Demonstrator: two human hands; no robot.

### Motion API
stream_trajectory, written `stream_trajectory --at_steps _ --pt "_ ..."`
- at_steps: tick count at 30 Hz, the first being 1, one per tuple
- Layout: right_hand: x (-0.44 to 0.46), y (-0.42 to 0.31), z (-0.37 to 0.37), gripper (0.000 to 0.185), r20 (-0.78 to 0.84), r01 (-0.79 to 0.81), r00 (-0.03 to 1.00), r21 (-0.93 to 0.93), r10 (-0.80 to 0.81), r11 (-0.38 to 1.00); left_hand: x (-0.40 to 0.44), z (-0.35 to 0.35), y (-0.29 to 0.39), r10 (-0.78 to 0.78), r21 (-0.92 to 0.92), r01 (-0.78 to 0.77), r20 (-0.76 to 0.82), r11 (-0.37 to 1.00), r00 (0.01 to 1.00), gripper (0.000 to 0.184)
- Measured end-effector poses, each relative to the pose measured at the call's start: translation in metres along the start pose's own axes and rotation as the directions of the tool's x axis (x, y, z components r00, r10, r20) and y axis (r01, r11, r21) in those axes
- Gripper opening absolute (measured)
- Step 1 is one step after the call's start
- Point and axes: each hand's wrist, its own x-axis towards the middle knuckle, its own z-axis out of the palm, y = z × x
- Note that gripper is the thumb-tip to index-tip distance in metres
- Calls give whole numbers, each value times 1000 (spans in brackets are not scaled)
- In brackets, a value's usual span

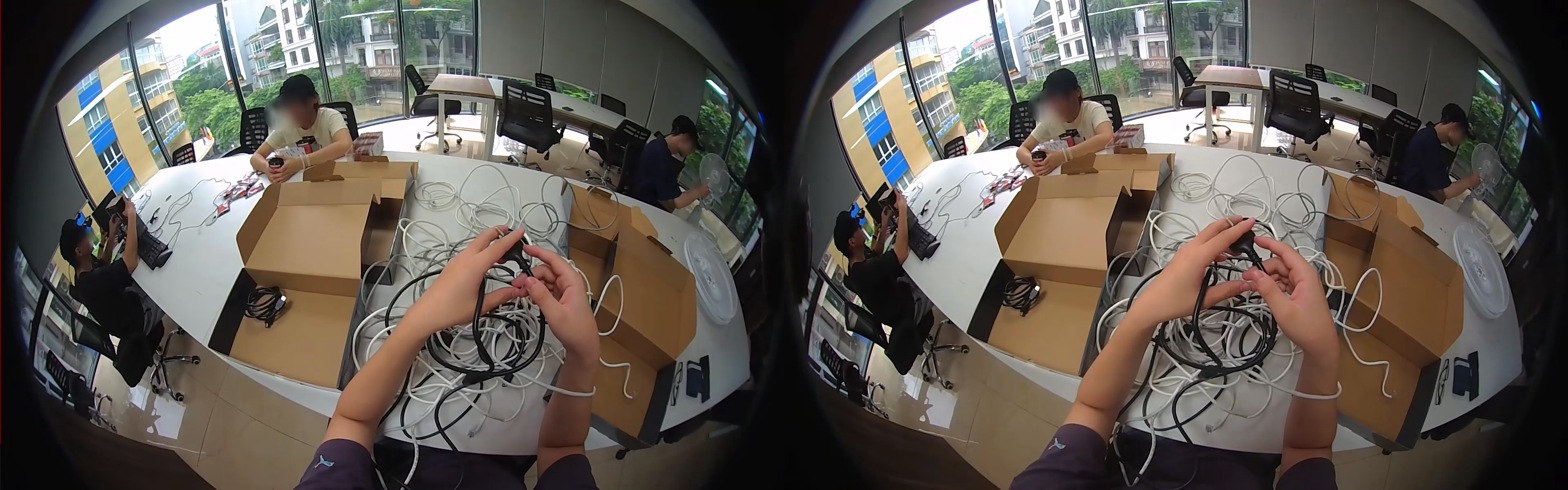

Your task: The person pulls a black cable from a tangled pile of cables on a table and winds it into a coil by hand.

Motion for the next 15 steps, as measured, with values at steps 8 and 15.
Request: stream_trajectory --at_steps 8,15 --pt "1 -1 3 42 -17 19 1000 37 -18 999 1 -2 7 -45 -117 45 -1 992 999 79" --pt "3 8 4 37 -70 76 994 -146 -87 986 0 -4 7 -86 -287 75 -26 955 996 84"
